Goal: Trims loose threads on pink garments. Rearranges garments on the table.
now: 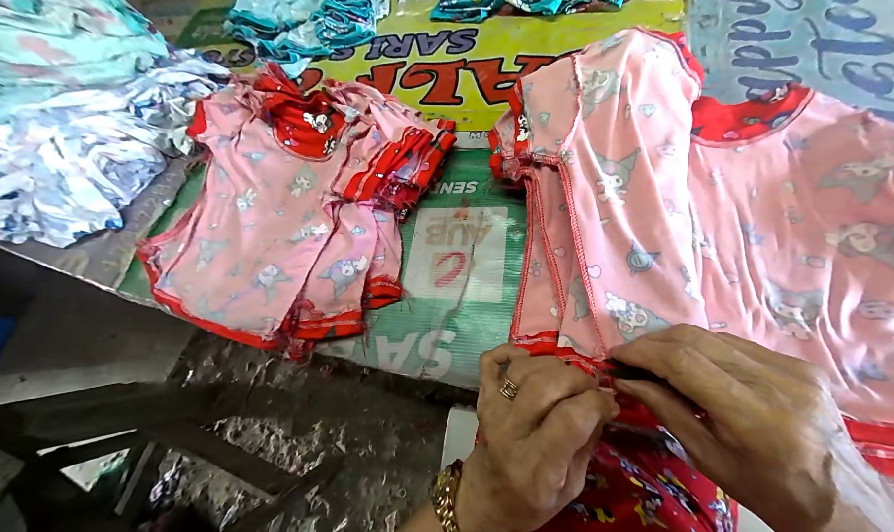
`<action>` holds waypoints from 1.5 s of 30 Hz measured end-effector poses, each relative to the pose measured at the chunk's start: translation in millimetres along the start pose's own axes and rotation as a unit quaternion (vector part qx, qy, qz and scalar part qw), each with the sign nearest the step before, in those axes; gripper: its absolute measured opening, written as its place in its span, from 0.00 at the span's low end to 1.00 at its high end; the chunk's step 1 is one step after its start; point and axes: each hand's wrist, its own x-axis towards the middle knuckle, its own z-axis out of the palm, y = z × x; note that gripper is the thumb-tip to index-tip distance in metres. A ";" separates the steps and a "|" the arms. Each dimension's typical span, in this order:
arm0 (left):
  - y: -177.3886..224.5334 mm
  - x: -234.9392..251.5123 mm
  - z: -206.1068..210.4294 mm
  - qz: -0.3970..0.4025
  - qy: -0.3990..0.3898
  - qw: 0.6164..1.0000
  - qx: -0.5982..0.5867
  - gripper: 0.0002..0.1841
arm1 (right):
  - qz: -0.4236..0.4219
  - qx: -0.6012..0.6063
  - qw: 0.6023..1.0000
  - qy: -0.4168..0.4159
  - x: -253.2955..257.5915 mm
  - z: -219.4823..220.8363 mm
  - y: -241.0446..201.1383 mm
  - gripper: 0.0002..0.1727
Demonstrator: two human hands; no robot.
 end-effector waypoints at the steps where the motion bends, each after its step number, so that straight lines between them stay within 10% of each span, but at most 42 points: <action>1: 0.3 -0.4 0.0 0.004 -0.002 1.000 0.003 0.02 | 0.000 0.003 1.000 0.001 0.4 0.5 0.1 0.15; 45: 2.9 16.8 -0.5 -0.041 -0.076 0.995 0.056 0.08 | 0.084 0.186 0.979 -0.020 -20.3 -11.7 14.3 0.15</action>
